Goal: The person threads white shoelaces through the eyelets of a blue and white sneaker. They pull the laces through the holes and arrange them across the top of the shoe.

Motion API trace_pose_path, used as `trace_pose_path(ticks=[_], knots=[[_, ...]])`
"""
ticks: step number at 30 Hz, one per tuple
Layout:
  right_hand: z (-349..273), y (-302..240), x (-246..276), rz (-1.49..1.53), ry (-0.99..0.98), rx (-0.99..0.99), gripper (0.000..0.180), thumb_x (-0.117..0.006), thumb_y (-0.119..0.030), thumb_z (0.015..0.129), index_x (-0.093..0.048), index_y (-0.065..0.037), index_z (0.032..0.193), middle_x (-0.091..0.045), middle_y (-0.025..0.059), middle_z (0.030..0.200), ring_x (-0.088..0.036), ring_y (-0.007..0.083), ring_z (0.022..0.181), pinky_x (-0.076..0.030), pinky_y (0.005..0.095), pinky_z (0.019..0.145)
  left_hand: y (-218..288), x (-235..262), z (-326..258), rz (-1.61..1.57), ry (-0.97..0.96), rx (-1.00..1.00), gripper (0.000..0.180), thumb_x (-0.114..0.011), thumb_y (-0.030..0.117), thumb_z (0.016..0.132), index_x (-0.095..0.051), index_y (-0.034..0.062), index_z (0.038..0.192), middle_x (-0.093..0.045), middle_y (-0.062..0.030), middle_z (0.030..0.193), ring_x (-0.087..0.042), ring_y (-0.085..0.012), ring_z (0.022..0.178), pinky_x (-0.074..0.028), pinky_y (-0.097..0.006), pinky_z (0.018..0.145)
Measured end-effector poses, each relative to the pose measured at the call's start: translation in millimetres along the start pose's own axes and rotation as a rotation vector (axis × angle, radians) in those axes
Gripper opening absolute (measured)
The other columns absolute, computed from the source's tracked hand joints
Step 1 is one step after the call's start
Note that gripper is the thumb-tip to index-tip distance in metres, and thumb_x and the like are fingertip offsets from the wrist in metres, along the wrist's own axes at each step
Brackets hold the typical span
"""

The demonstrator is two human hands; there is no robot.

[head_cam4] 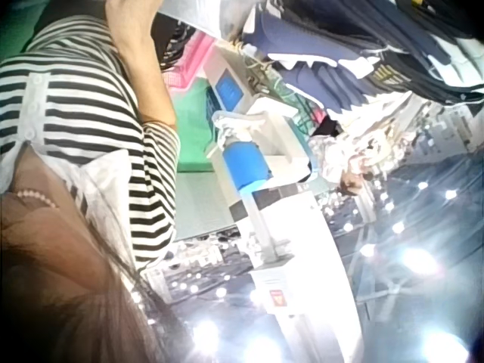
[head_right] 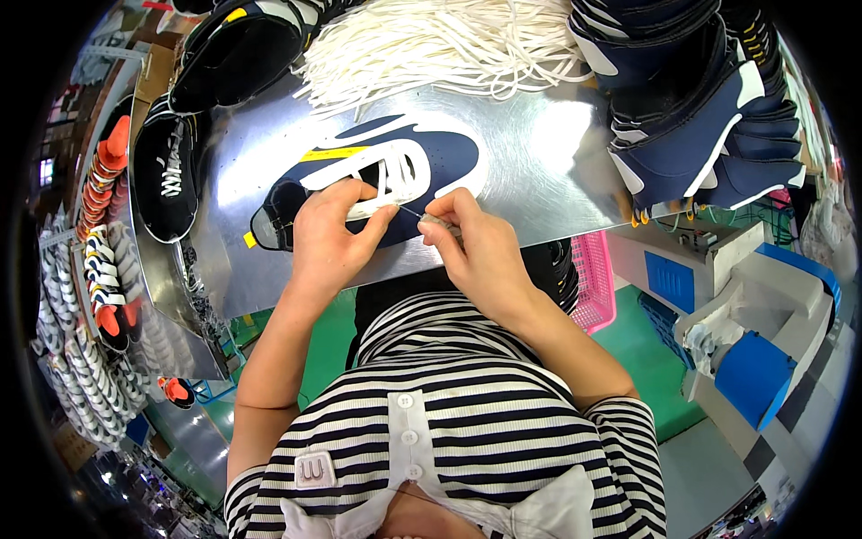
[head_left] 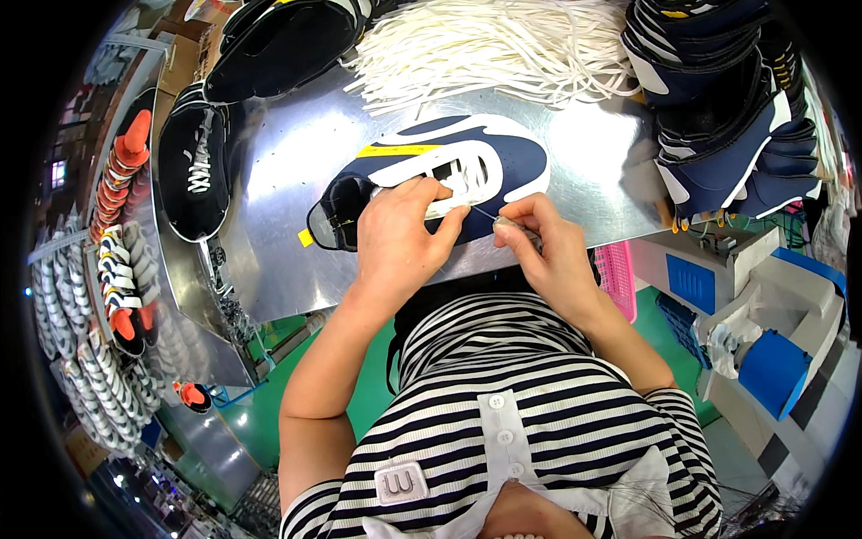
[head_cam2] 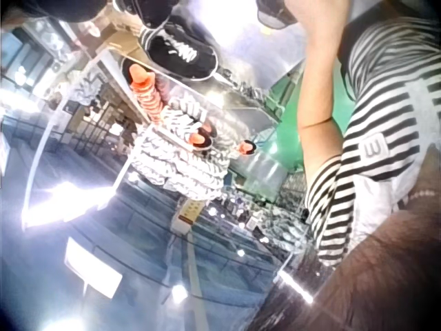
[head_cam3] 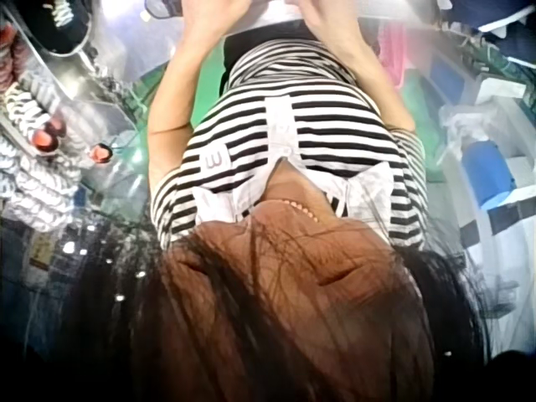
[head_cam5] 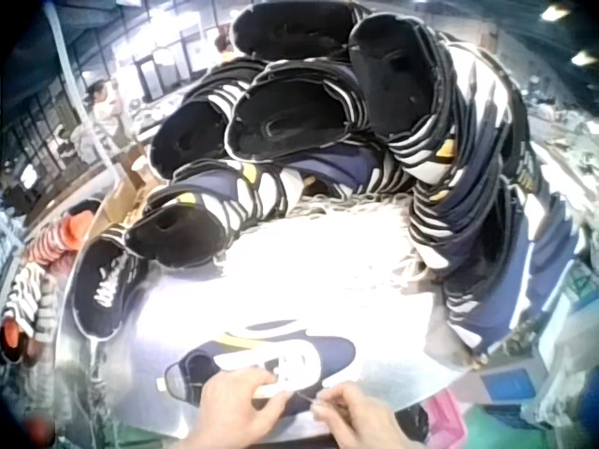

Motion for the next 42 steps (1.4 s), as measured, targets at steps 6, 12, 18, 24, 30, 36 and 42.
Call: trace_pose_path(ticks=[6,12,18,24,30,36,42], knots=[[6.4,3.9,-2.2,0.092,-0.002,-0.005,0.016,-0.061,-0.012,0.096,-0.054,0.002,0.099,-0.070,0.0124,0.077,-0.070,0.0193,0.073,-0.053,0.0303,0.066,2.5,-0.4,-3.0,-0.062,0.003,-0.068,0.021,-0.077,0.019,0.077,-0.065,0.0030,0.083,-0.062,-0.0115,0.075,-0.062,-0.0314,0.072,-0.046,-0.040,0.063],[12.7,8.5,-17.8,0.156,-0.015,-0.112,0.019,-0.060,-0.016,0.094,-0.051,0.001,0.097,-0.068,0.0114,0.074,-0.067,0.0201,0.067,-0.050,0.0341,0.064,16.6,-2.9,-18.5,-0.044,0.043,-0.255,0.016,-0.076,0.008,0.075,-0.062,0.0026,0.081,-0.056,-0.0106,0.072,-0.057,-0.0298,0.068,-0.043,-0.041,0.058],[-9.4,-11.0,35.0,-0.267,-0.193,0.021,0.020,-0.068,-0.019,0.090,-0.058,-0.005,0.100,-0.068,0.0134,0.078,-0.067,0.0254,0.068,-0.051,0.0355,0.062,21.5,3.7,-38.2,0.078,0.152,-0.362,0.016,-0.076,0.006,0.073,-0.064,0.0042,0.082,-0.054,-0.0069,0.070,-0.055,-0.0254,0.067,-0.044,-0.037,0.057],[2.8,-75.8,-2.0,-0.472,-0.046,0.653,0.020,-0.066,-0.007,0.085,-0.067,-0.008,0.105,-0.070,0.0112,0.080,-0.067,0.0248,0.062,-0.050,0.0353,0.054,24.6,6.1,-40.5,0.149,0.190,-0.520,0.015,-0.073,0.003,0.068,-0.064,0.0034,0.081,-0.053,-0.0053,0.069,-0.055,-0.0225,0.066,-0.042,-0.034,0.056],[27.8,-41.9,-22.1,-0.717,-0.135,0.443,0.020,-0.066,-0.014,0.079,-0.066,-0.009,0.099,-0.066,0.0102,0.069,-0.067,0.0317,0.065,-0.051,0.0413,0.057,14.6,9.4,-44.3,0.148,0.215,-0.473,0.018,-0.074,0.000,0.070,-0.064,0.0031,0.084,-0.053,-0.0073,0.069,-0.053,-0.0251,0.063,-0.044,-0.035,0.055],[64.1,-49.2,9.5,0.085,-0.100,0.191,0.020,-0.073,-0.012,0.085,-0.073,-0.007,0.104,-0.073,0.0022,0.094,-0.064,0.0098,0.080,-0.052,0.0266,0.073,9.9,6.9,-35.5,0.006,0.099,-0.393,0.019,-0.078,0.003,0.071,-0.064,0.0033,0.084,-0.054,-0.0075,0.070,-0.054,-0.0253,0.064,-0.043,-0.035,0.055],[63.4,-107.3,83.8,0.257,0.256,0.384,0.017,-0.064,-0.012,0.093,-0.072,-0.004,0.105,-0.072,0.0043,0.095,-0.066,0.0119,0.087,-0.052,0.0267,0.083,9.3,11.9,-31.4,-0.033,0.026,-0.364,0.024,-0.079,0.008,0.074,-0.065,0.0026,0.092,-0.059,-0.0089,0.076,-0.057,-0.0268,0.067,-0.045,-0.036,0.058]])
Point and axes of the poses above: each hand's wrist, its own z-axis towards the middle knuckle, its own x-axis out of the back of the hand, y = z × x, the point moved 4 cm from there along z, towards the middle knuckle
